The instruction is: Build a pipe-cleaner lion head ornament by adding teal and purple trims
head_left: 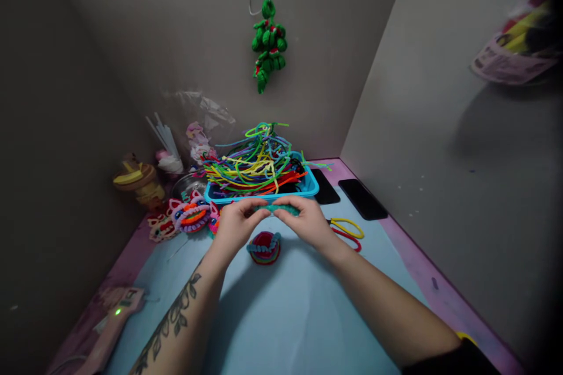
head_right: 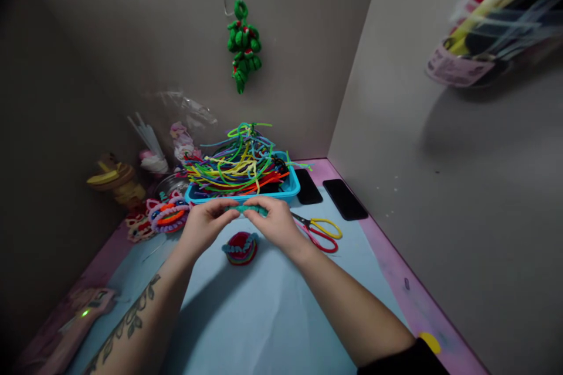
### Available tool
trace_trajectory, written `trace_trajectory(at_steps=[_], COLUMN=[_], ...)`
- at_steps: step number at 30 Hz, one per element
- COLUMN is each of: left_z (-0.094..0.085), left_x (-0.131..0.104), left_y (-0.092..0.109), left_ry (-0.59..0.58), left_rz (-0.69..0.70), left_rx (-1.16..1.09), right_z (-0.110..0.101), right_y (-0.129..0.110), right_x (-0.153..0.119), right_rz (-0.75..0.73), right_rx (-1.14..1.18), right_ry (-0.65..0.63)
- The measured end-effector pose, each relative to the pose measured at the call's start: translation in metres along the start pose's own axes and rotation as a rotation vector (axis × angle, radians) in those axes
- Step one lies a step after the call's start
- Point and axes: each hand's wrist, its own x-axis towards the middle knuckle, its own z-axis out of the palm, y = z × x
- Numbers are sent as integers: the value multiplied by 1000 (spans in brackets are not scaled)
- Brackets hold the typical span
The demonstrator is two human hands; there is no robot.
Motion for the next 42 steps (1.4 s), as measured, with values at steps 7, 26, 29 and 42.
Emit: trace_trajectory(at_steps=[7, 26, 29, 42], left_z=[0, 4, 7, 3], left_x=[-1, 1, 0, 3], left_y=[-1, 8, 4, 1], left_ry=[35, -77, -118, -42], left_rz=[202, -250, -205, -333], left_rx=[74, -314, -294, -451], right_z=[2, 4, 6, -4], right_y=[10, 4, 6, 11], right_x=[4, -7, -6, 1], right_rz=[86, -390, -355, 4], right_rx=[266, -89, -61, 189], right_ry=[-56, 162, 139, 100])
